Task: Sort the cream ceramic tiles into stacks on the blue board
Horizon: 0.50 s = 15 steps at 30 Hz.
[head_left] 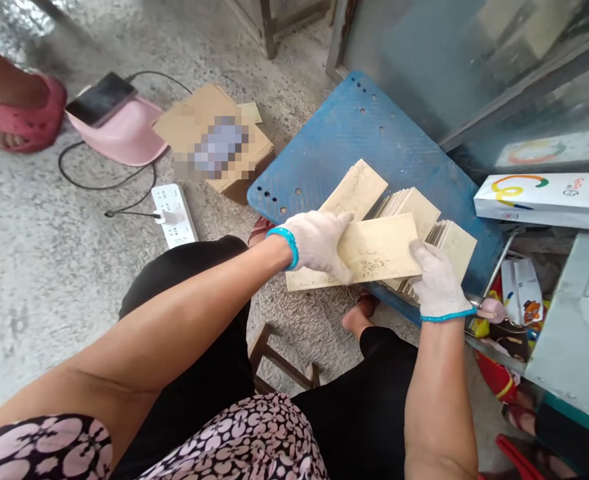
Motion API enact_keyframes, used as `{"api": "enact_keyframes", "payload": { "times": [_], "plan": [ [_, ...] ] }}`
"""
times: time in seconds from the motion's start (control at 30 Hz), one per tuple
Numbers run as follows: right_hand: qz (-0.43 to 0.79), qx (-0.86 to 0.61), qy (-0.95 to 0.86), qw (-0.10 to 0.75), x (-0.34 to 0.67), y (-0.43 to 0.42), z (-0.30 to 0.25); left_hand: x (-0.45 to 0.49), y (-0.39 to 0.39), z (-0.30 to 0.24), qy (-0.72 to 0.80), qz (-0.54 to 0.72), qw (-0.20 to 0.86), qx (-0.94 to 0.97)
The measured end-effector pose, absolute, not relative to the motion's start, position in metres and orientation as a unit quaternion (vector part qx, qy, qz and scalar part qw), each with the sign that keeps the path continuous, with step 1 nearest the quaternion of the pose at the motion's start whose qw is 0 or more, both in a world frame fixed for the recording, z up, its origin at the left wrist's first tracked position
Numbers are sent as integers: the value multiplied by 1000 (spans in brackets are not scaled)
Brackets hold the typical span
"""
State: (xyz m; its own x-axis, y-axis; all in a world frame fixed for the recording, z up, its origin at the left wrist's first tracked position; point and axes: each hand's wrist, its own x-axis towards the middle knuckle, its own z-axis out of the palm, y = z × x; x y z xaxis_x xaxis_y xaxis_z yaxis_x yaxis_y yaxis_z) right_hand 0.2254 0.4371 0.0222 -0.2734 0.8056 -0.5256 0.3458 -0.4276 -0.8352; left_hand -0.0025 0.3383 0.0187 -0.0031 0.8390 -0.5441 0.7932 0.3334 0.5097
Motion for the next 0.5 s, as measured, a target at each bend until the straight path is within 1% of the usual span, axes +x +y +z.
{"api": "enact_keyframes", "payload": {
  "times": [0.17, 0.3, 0.5],
  "plan": [
    [631, -587, -466, 200, 227, 444, 19, 37, 344, 6, 734, -12, 341, 588],
    [625, -596, -467, 187, 232, 448, 10, 54, 347, 1, 757, -9, 326, 566],
    [674, -576, -366, 283, 234, 454, 7, 51, 353, 0, 785, 43, 376, 491]
  ]
}}
